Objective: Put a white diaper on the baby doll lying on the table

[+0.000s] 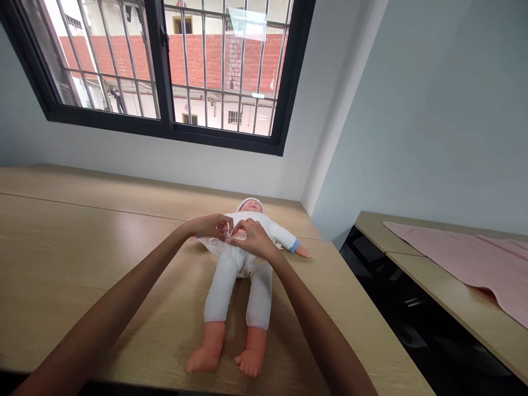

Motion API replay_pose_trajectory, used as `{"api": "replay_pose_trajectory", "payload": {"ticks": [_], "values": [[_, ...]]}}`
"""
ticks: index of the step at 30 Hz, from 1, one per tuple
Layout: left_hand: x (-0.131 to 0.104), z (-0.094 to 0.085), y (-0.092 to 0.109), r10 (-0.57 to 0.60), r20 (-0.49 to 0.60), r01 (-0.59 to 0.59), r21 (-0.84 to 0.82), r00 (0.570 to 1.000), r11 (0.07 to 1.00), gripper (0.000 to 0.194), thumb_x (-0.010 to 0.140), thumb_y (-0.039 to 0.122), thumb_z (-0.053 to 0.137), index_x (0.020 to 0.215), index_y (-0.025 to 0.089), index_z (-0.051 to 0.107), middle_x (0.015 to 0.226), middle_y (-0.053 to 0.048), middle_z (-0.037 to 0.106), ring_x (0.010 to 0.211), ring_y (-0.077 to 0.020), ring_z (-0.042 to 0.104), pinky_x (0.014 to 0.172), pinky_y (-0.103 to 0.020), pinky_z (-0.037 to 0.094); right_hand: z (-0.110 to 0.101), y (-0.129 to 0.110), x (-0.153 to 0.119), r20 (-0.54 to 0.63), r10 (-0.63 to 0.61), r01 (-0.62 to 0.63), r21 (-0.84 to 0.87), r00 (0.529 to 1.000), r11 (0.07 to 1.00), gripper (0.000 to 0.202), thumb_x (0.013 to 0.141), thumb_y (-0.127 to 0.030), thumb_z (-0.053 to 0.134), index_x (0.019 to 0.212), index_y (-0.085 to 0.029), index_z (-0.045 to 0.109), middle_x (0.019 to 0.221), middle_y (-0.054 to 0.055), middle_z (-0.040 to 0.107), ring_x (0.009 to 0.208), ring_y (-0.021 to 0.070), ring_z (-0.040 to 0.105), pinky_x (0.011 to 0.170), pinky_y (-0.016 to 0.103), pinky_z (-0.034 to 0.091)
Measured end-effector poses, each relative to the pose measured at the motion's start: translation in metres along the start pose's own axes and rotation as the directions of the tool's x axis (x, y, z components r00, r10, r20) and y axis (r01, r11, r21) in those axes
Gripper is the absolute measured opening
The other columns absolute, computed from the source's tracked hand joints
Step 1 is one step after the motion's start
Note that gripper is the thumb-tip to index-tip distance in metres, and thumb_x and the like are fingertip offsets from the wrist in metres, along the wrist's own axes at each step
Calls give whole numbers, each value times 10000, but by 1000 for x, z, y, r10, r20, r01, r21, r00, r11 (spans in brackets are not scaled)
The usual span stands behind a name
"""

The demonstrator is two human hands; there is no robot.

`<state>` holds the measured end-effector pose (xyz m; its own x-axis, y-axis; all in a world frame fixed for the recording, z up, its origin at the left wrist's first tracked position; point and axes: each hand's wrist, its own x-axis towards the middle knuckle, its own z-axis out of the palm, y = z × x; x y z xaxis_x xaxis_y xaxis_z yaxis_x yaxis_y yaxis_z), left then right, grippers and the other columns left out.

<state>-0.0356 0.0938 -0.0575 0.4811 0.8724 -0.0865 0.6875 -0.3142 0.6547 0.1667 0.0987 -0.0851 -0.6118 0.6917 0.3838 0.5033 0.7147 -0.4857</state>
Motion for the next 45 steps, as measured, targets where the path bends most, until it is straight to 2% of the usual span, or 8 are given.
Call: {"api": "replay_pose_trajectory", "payload": {"ticks": [5,9,18,25,34,37,41,45], "values": [[2,1,-8,24,-18,-26,-88,1000,996,323,599,210,620,901,207,506,807,3,611,768,-161,579,631,-247,423,9,0,3,-13,102,-103,-71,995,992,181,776,-309,661,927,-211,638,970,43,577,957,220,517,872,347,383],[5,0,-10,33,-46,-37,-103,998,994,354,562,253,683,858,205,494,894,-9,589,808,-164,566,640,-257,434,12,0,4,-9,102,-102,-99,995,990,205,764,-248,626,967,-236,647,975,43,560,983,231,503,901,355,371],[-8,-11,-5,-18,-25,16,-95,1000,995,313,618,299,673,634,196,378,595,42,504,643,-143,569,582,-249,401,13,1,4,-10,110,-110,-136,994,985,237,776,-261,595,1008,-236,640,975,47,557,957,229,501,912,366,366],[-14,-15,2,-92,7,92,-68,996,993,304,555,210,613,856,191,568,764,7,658,761,-177,626,655,-265,455,14,1,5,-11,87,-88,-162,996,983,203,802,-272,589,995,-235,642,956,46,553,953,222,505,907,362,367],[-13,-23,-9,-113,-91,126,153,989,980,148,659,193,523,764,165,623,795,-24,649,637,-143,611,627,-258,414,12,-3,3,17,110,-107,-129,994,986,232,824,-248,569,1008,-302,700,993,49,540,1000,235,478,936,388,353],[-17,-29,-11,-109,-143,142,248,984,958,121,665,200,541,752,163,617,873,-52,624,729,-169,598,624,-256,385,12,-4,3,20,127,-124,-117,992,985,271,835,-226,550,1007,-343,723,1057,50,533,1035,242,459,943,397,349],[-22,-31,-6,-100,-169,148,303,980,941,262,649,185,564,908,195,602,1079,-68,578,968,-207,547,679,-237,392,13,-5,2,13,144,-141,-127,990,982,265,835,-234,557,1013,-328,729,1075,54,541,1043,248,458,937,400,358],[-17,-21,1,-69,-79,89,281,994,955,388,643,168,580,1024,241,591,1071,-34,599,968,-188,556,670,-217,403,14,-5,3,8,130,-128,-145,991,981,265,833,-240,556,1020,-316,728,1064,59,547,1032,254,461,927,405,364]]}}
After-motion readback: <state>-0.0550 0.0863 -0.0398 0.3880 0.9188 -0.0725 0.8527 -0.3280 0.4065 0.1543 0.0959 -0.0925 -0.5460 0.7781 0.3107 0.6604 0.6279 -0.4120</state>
